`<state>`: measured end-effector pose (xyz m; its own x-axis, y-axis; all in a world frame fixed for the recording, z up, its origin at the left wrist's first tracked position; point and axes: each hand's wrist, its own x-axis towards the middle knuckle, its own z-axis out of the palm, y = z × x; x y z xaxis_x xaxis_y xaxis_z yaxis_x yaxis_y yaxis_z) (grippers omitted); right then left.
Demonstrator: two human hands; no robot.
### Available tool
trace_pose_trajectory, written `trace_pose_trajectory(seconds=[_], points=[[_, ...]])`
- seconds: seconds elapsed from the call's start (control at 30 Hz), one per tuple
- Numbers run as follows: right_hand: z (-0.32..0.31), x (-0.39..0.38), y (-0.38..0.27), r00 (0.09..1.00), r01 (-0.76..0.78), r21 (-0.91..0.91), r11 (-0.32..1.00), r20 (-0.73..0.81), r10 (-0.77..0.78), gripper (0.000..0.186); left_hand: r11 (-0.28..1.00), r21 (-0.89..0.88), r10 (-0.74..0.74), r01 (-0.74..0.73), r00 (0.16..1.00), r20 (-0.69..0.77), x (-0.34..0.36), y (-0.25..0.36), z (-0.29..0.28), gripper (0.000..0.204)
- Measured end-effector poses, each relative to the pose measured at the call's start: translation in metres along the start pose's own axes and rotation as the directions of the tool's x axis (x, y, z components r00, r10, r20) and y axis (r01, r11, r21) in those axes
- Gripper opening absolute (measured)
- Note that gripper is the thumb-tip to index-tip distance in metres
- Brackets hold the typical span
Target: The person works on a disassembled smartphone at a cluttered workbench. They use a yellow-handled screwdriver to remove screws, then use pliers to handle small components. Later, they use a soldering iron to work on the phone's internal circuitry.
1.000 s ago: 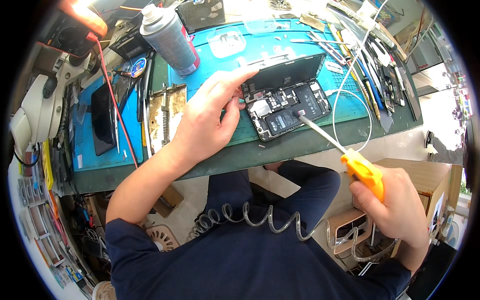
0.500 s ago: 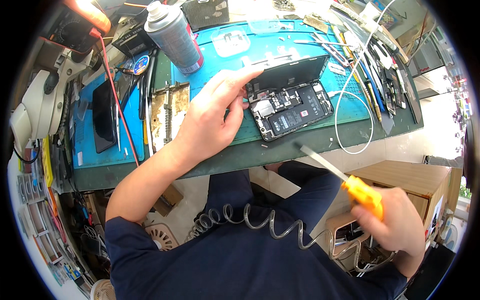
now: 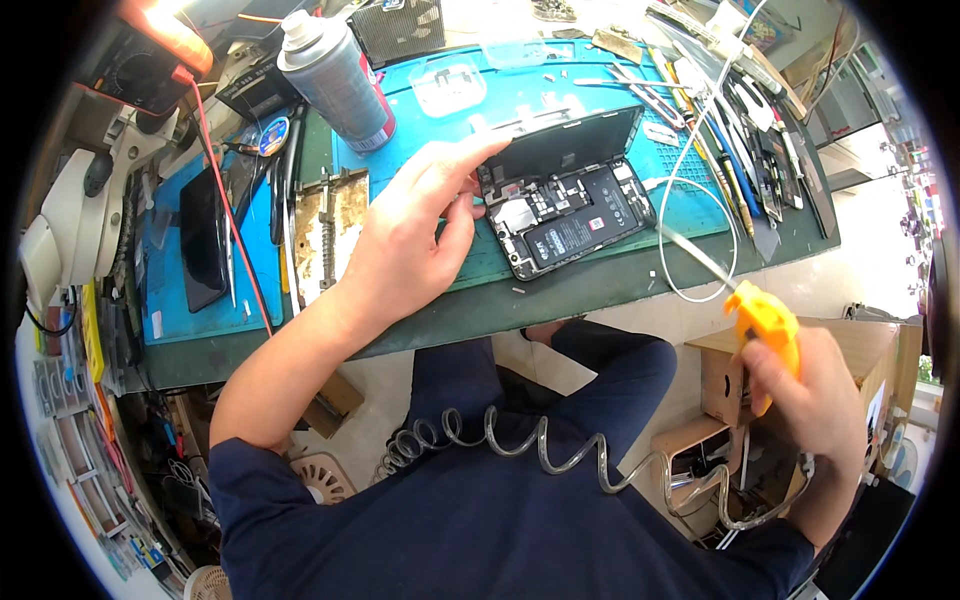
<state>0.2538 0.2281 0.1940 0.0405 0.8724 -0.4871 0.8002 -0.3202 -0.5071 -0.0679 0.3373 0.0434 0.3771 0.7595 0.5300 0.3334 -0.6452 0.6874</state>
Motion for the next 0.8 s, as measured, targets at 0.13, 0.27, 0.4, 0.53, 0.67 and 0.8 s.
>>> trace_pose_trajectory(seconds=[0.13,0.27,0.4,0.53,0.67,0.8], points=[[-0.003,0.0,0.003,0.999,0.009,0.001,1.0,0.039,-0.009,0.034,1.0,-0.007,-0.001,0.001,1.0,-0.001,0.0,-0.001,0.0,0.059],[-0.005,-0.002,0.003,1.0,-0.016,-0.001,1.0,0.014,0.016,0.034,1.0,0.003,0.003,-0.003,1.0,-0.006,-0.001,-0.001,0.0,0.059],[-0.007,-0.005,-0.001,0.996,0.013,-0.119,0.993,0.088,-0.002,0.036,1.0,-0.002,-0.012,0.012,1.0,-0.013,-0.001,-0.002,0.001,0.059],[-0.006,-0.007,-0.007,0.989,0.012,-0.089,0.996,0.148,0.002,0.035,1.0,0.012,-0.007,0.008,1.0,-0.006,-0.001,-0.001,-0.001,0.059],[0.004,-0.005,-0.021,0.97,0.12,-0.087,0.989,0.224,-0.098,0.031,1.0,-0.006,-0.011,0.011,1.0,-0.012,0.001,-0.002,-0.001,0.059],[0.012,-0.002,-0.024,0.948,0.208,-0.142,0.968,0.273,-0.164,0.029,1.0,-0.013,0.0,0.0,1.0,-0.001,0.002,-0.004,0.001,0.059]])
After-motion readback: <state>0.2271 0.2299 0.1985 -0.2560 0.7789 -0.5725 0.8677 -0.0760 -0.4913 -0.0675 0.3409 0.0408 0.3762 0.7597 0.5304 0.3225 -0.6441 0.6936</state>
